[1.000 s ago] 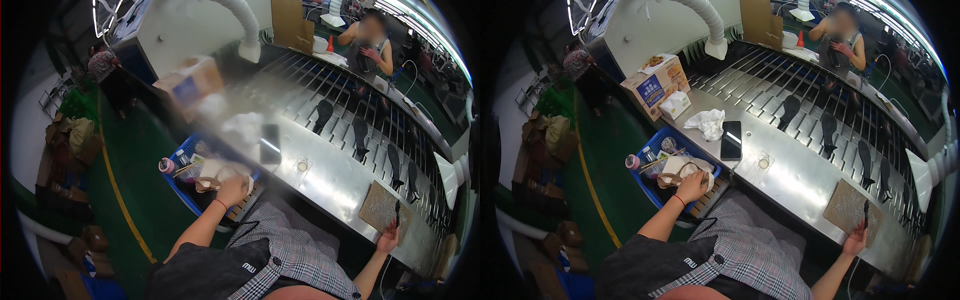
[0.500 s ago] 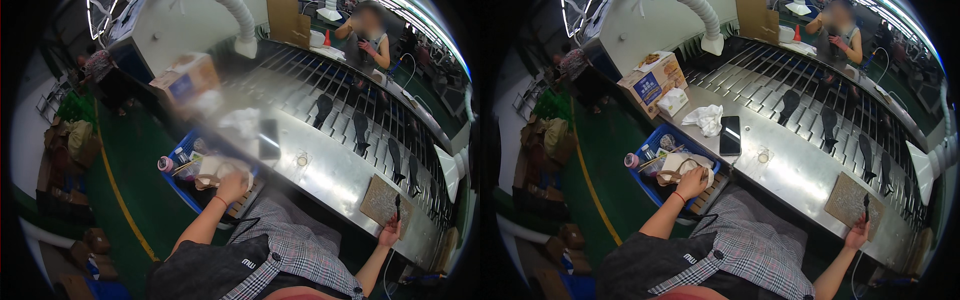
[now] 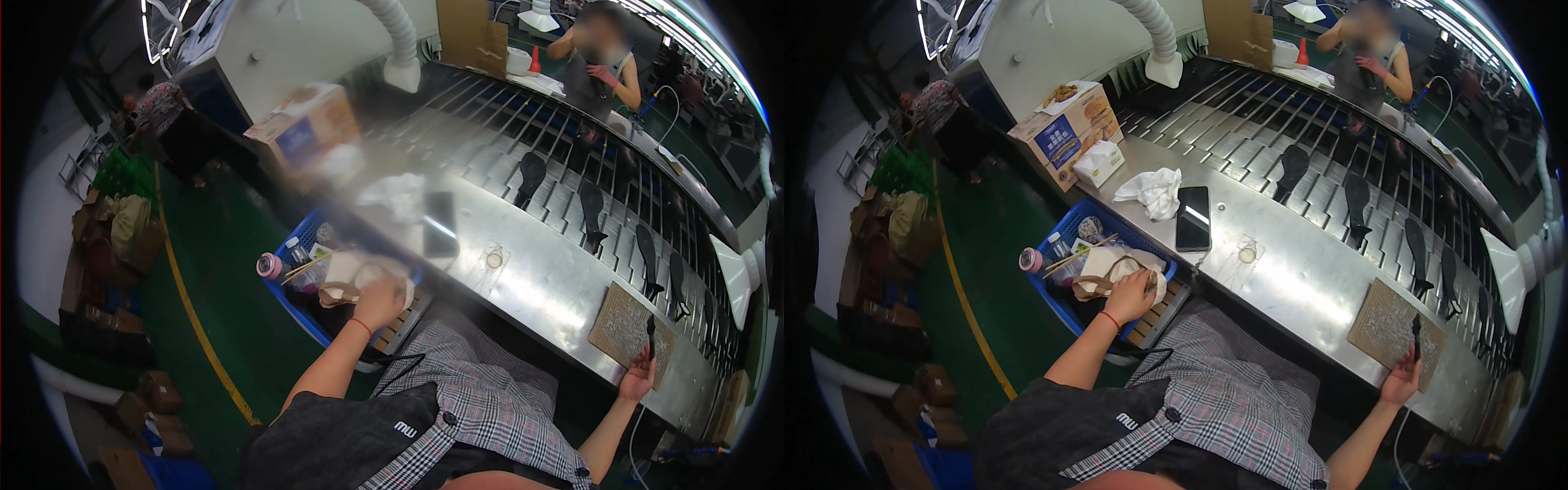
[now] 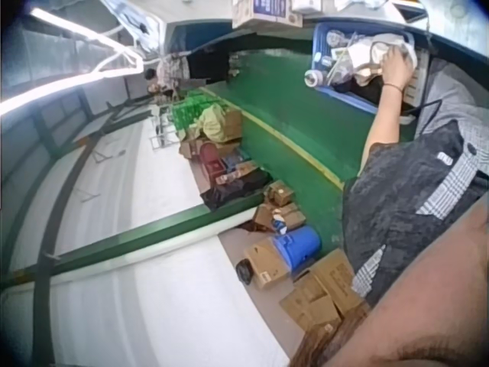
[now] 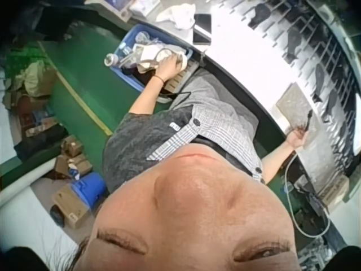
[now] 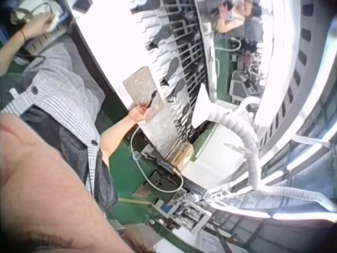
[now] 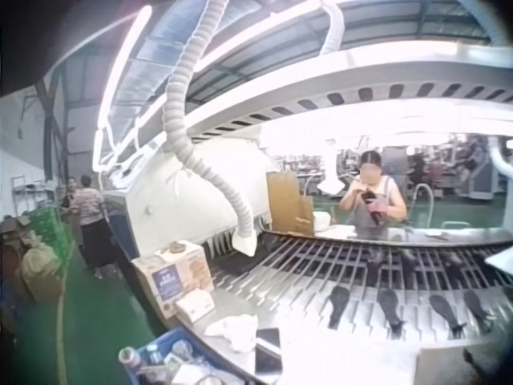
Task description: The person applies adhesive to shoe insoles and outsoles using a brush applicator tool and places them onto a conveyor belt.
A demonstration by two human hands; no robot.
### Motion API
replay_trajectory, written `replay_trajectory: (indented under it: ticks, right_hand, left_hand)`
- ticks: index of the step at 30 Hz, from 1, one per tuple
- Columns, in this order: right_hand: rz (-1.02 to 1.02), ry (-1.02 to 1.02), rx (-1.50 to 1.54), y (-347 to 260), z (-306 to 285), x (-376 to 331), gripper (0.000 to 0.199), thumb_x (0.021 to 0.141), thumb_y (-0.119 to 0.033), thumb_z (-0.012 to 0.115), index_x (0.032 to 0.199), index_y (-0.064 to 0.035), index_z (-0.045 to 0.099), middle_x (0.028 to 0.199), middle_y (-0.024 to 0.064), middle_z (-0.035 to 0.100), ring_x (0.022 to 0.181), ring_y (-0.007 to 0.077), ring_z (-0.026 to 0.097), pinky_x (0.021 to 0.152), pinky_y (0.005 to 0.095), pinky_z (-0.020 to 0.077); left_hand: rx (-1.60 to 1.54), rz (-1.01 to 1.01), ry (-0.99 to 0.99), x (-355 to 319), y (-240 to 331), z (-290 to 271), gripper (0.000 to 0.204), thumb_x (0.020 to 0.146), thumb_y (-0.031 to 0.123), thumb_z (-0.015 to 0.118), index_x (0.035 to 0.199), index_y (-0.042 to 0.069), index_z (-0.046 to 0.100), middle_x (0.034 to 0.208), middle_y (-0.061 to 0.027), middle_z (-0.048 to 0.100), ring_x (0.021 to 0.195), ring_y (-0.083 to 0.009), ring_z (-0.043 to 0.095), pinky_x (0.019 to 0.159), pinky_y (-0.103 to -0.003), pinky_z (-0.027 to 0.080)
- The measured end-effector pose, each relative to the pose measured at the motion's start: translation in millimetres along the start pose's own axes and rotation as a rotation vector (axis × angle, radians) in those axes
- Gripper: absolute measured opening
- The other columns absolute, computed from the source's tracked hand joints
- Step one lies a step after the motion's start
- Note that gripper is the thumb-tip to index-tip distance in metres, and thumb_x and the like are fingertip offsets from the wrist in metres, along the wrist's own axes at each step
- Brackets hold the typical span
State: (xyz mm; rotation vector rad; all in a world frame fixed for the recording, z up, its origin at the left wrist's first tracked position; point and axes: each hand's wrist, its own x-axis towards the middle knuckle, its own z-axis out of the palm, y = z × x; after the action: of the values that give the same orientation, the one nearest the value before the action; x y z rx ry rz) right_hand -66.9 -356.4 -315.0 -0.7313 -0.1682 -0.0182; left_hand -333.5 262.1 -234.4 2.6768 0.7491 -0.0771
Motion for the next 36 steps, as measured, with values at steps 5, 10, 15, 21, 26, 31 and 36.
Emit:
replay_trajectory:
  ticks: [5,10,15,21,26,31,36]
  right_hand:
    - [0.004,-0.001,-0.005,0.6,4.2,1.0,0.040,0.099,-0.019,0.043,0.134,0.0024,0.044,0.128,0.0179,0.056,0.107,0.0199,0.058,0.093,0.0295,0.0457]
    - [0.011,-0.034,-0.022,1.3,8.6,3.9,0.040,0.099,-0.019,0.044,0.132,0.0034,0.046,0.126,0.0170,0.057,0.107,0.0194,0.058,0.094,0.0297,0.0447]
    - [0.036,-0.081,0.015,-4.0,0.6,1.4,0.038,0.100,-0.018,0.043,0.130,0.0049,0.048,0.126,0.0163,0.058,0.109,0.0202,0.058,0.095,0.0308,0.0440]
    - [0.051,-0.014,0.027,-0.4,4.3,4.2,0.038,0.100,-0.018,0.043,0.128,0.0061,0.049,0.127,0.0170,0.057,0.108,0.0206,0.058,0.094,0.0303,0.0449]
    - [0.057,-0.057,0.026,0.7,0.2,7.9,0.038,0.100,-0.018,0.043,0.128,0.0067,0.049,0.127,0.0175,0.057,0.107,0.0206,0.058,0.093,0.0303,0.0454]
    - [0.056,-0.083,0.027,1.1,-0.6,8.2,0.038,0.100,-0.018,0.043,0.128,0.0066,0.049,0.126,0.0175,0.058,0.107,0.0204,0.059,0.092,0.0304,0.0456]
    - [0.043,-0.083,0.001,3.8,6.8,7.5,0.038,0.100,-0.018,0.044,0.128,0.0076,0.049,0.126,0.0169,0.058,0.106,0.0203,0.059,0.093,0.0296,0.0452]
  left_hand:
    - [-0.015,0.004,0.005,2.6,-1.6,0.1,0.053,0.084,0.030,0.058,0.131,0.009,0.046,0.134,-0.0125,0.049,0.121,-0.0311,0.047,0.102,-0.045,0.035]
    - [-0.036,0.003,0.056,-3.0,-3.1,-0.3,0.055,0.083,0.029,0.059,0.131,0.007,0.045,0.133,-0.0134,0.049,0.120,-0.0316,0.048,0.101,-0.045,0.035]
    - [0.022,0.211,0.434,0.4,-13.0,20.0,0.032,0.076,0.023,0.060,0.102,0.004,0.056,0.097,-0.0157,0.059,0.091,-0.0352,0.058,0.079,-0.046,0.046]
    - [0.045,0.178,0.414,-0.4,-19.7,23.6,0.034,0.077,0.025,0.059,0.105,0.006,0.054,0.102,-0.0136,0.058,0.095,-0.0325,0.057,0.080,-0.046,0.045]
    - [0.039,0.180,0.446,-0.5,-22.8,25.7,0.033,0.077,0.025,0.058,0.104,0.007,0.053,0.102,-0.0123,0.057,0.096,-0.0320,0.057,0.082,-0.046,0.044]
    - [-0.010,0.002,0.032,1.0,-13.9,1.5,0.058,0.084,0.033,0.058,0.133,0.007,0.044,0.139,-0.0154,0.044,0.124,-0.0331,0.044,0.103,-0.046,0.033]
    - [-0.001,-0.002,0.044,1.0,-18.0,2.5,0.057,0.083,0.033,0.058,0.132,0.007,0.044,0.139,-0.0158,0.044,0.123,-0.0333,0.045,0.103,-0.046,0.033]
